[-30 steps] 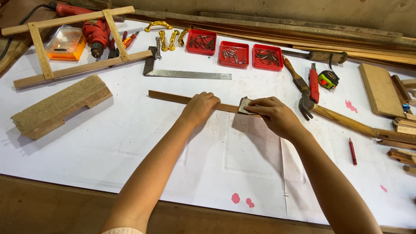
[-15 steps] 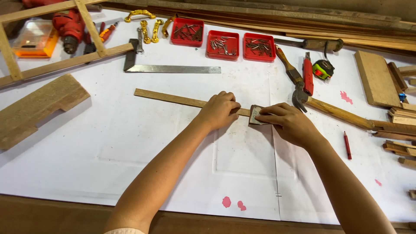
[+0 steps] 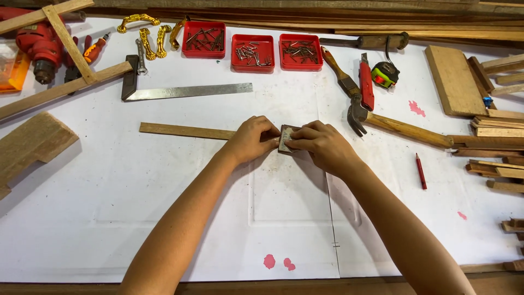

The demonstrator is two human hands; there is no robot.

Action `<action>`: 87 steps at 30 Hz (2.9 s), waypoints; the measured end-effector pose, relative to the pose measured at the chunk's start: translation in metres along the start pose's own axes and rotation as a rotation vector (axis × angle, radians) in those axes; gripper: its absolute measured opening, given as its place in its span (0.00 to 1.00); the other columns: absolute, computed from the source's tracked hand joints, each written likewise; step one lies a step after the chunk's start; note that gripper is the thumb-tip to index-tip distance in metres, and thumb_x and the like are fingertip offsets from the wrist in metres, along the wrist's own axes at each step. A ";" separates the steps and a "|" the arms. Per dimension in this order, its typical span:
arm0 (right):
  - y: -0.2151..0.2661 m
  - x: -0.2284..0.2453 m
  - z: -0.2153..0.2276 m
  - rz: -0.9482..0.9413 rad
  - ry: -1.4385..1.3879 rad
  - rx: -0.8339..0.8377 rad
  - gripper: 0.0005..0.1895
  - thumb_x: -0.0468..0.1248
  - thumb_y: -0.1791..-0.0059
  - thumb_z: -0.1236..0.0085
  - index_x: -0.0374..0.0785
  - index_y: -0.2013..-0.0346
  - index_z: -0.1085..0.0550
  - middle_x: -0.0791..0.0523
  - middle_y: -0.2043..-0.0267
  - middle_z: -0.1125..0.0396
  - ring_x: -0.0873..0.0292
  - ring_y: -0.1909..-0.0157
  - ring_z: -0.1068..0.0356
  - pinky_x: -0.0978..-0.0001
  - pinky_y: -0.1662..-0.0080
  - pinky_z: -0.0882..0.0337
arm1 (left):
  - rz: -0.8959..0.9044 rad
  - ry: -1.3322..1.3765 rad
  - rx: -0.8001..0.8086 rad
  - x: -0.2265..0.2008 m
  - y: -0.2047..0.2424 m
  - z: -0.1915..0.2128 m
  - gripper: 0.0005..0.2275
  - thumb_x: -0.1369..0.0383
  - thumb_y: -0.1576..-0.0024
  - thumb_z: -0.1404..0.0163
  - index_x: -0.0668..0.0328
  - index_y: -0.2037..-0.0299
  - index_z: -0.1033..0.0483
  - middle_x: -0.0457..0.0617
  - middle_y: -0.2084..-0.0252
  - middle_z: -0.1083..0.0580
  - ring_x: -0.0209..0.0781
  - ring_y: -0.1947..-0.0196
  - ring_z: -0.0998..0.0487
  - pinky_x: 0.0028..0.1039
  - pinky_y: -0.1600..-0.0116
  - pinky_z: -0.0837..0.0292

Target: Hammer nails into a wooden frame and sand a piece of wood.

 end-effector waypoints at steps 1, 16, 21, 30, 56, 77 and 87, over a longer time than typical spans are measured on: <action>0.001 -0.003 0.001 -0.001 0.002 -0.001 0.21 0.29 0.57 0.39 0.53 0.51 0.18 0.63 0.49 0.25 0.55 0.45 0.30 0.63 0.45 0.28 | -0.002 0.000 0.000 0.000 0.000 0.000 0.10 0.64 0.48 0.38 0.57 0.59 0.16 0.45 0.57 0.24 0.42 0.52 0.25 0.32 0.46 0.26; 0.010 -0.012 0.001 -0.014 0.021 0.018 0.20 0.30 0.55 0.39 0.52 0.52 0.17 0.62 0.50 0.24 0.54 0.47 0.29 0.61 0.45 0.27 | 0.057 -0.016 0.040 0.001 0.002 -0.002 0.09 0.70 0.47 0.41 0.60 0.58 0.21 0.45 0.60 0.27 0.39 0.56 0.26 0.30 0.49 0.25; -0.023 0.017 -0.004 0.070 -0.001 -0.039 0.19 0.30 0.56 0.39 0.51 0.53 0.17 0.62 0.51 0.24 0.53 0.48 0.29 0.60 0.48 0.27 | -0.025 0.044 -0.036 -0.001 0.003 0.008 0.22 0.76 0.53 0.46 0.59 0.45 0.28 0.47 0.53 0.26 0.42 0.52 0.26 0.30 0.47 0.26; 0.012 -0.011 0.009 0.052 0.059 0.101 0.20 0.29 0.56 0.42 0.51 0.53 0.17 0.61 0.52 0.24 0.53 0.48 0.29 0.60 0.47 0.27 | 0.017 0.104 0.030 0.005 0.007 0.001 0.27 0.79 0.52 0.50 0.56 0.38 0.31 0.48 0.57 0.28 0.40 0.56 0.28 0.31 0.51 0.25; -0.043 0.042 -0.011 0.140 0.006 0.005 0.22 0.28 0.55 0.42 0.53 0.50 0.18 0.60 0.50 0.24 0.53 0.47 0.29 0.60 0.46 0.26 | 0.055 -0.147 -0.113 0.043 0.061 0.073 0.12 0.68 0.47 0.42 0.57 0.54 0.18 0.47 0.55 0.26 0.44 0.49 0.28 0.33 0.42 0.28; -0.076 0.087 -0.027 0.223 0.075 0.079 0.22 0.32 0.55 0.42 0.55 0.48 0.19 0.63 0.47 0.26 0.54 0.42 0.31 0.59 0.43 0.29 | 0.009 0.198 -0.195 0.078 0.066 0.073 0.21 0.78 0.48 0.45 0.61 0.45 0.37 0.51 0.58 0.27 0.42 0.55 0.23 0.32 0.47 0.24; -0.026 0.028 -0.009 0.124 0.093 0.145 0.20 0.32 0.54 0.43 0.54 0.50 0.18 0.62 0.47 0.25 0.54 0.44 0.29 0.62 0.45 0.27 | 0.089 0.143 -0.108 0.066 0.068 0.070 0.20 0.81 0.48 0.49 0.57 0.46 0.36 0.48 0.59 0.31 0.38 0.57 0.27 0.30 0.48 0.25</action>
Point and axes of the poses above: each hand's wrist, its own y-axis away from the middle knuckle, its own z-axis out of the back of the hand, x = y × z, the point moved 10 cm from there along -y, towards the middle knuckle
